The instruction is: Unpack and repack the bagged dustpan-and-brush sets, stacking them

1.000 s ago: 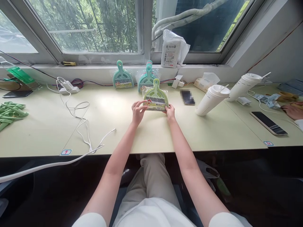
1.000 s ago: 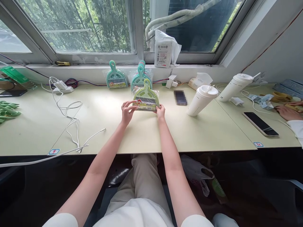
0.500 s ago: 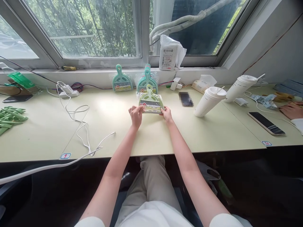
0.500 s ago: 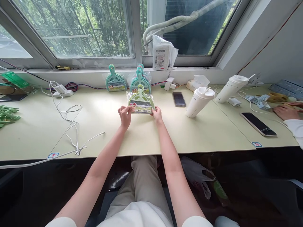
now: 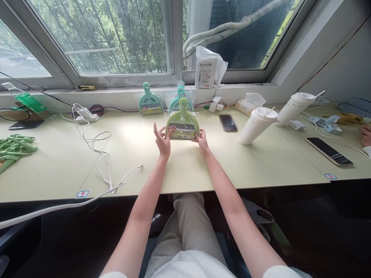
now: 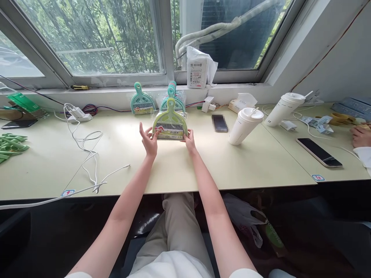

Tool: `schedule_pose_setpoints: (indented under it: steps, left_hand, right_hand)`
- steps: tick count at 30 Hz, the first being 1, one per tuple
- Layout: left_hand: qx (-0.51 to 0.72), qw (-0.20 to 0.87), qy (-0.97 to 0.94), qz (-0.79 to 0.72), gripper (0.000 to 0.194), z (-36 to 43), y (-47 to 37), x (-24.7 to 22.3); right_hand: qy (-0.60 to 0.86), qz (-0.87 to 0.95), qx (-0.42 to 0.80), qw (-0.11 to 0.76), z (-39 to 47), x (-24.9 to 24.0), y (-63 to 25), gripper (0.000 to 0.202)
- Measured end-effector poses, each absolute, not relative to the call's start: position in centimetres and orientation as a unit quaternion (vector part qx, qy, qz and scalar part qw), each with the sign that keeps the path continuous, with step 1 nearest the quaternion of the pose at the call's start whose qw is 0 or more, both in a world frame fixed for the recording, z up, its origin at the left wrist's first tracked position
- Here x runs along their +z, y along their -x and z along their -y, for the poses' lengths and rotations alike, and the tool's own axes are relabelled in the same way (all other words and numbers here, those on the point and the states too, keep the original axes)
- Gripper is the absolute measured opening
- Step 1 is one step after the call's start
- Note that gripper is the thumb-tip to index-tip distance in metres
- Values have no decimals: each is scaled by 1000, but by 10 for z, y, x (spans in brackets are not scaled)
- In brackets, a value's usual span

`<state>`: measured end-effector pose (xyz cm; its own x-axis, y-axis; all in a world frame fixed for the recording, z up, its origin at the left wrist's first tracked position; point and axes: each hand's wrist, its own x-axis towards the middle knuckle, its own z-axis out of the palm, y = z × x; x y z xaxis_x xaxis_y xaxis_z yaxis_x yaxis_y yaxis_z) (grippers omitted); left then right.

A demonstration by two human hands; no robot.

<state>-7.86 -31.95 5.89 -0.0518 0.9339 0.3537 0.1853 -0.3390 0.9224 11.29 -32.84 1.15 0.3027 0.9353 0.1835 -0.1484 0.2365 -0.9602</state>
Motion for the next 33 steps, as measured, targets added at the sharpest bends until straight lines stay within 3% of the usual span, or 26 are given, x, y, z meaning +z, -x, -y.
schedule_pose_setpoints:
  steps: [4, 10, 16, 19, 25, 33]
  left_hand:
    - [595, 298, -596, -450, 83, 305, 82, 48]
    - [608, 226, -596, -474, 75, 294, 84, 35]
    - [587, 196, -598, -509, 92, 290, 83, 32]
    - [579, 208, -600, -512, 93, 282, 84, 23]
    - [538, 229, -627, -516, 73, 250, 78, 10]
    - [469, 182, -660, -558, 25, 183, 72, 12]
  right_hand:
    - [478, 423, 422, 644, 329, 14, -110, 30]
    - [531, 510, 340, 585, 329, 11, -104, 65]
    - [596, 518, 197, 581, 326, 7, -109, 43]
    - [645, 516, 166, 539, 325, 7, -110, 32]
    - [735, 502, 88, 446, 310, 6, -112, 15]
    - [738, 575, -31, 352, 244, 11, -129, 23]
